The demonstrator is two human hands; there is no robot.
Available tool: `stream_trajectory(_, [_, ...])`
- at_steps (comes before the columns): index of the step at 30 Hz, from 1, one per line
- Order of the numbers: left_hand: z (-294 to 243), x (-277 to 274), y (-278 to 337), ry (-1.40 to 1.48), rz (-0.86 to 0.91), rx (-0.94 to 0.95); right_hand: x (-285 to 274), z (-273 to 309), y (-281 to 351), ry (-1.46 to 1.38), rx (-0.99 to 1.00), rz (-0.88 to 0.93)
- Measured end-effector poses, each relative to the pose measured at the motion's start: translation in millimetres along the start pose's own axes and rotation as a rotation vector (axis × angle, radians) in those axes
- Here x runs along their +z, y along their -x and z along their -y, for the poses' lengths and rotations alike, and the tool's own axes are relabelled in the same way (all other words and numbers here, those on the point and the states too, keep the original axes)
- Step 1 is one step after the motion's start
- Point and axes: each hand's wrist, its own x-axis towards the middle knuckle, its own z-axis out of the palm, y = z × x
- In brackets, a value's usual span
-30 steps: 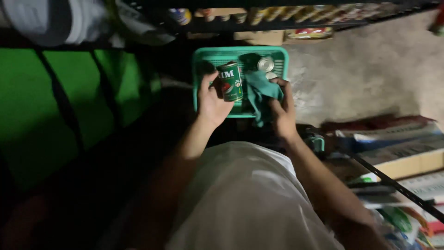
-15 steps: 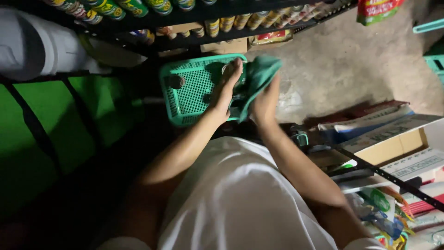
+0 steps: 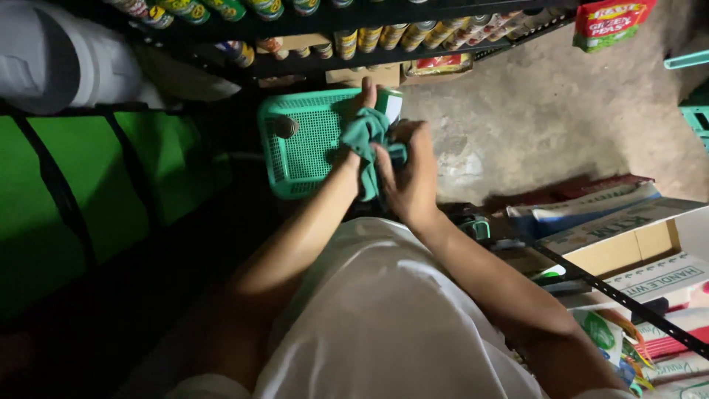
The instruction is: Wiping canned goods with a cloth and stocking them onto metal storage shelves.
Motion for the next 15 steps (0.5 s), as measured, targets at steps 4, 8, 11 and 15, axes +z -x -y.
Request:
stream_trajectory(4, [-22.6,-20.5,95.9,0.119,0.019,-0.065,1.3,-23.3,-24.7,-0.126,0.034,0.014])
stream_trajectory(8, [-43.6,-7.0,112.4,0.301,0.059,-0.197,9.4,-18.7,-29.0,-0.13,0.041,-0.162])
stream_trajectory(11, [-52.0,-6.0,107.9,0.321,0.072,-0.237,6.3,7.0,-13.9,-0.058,-0.046,-0.05])
stream_trajectory(15, [-59.2,-14.7,120.9,0.363,0.053,-0.329,-4.4,1.9,-36.8,-0.096,-0.079,0.126])
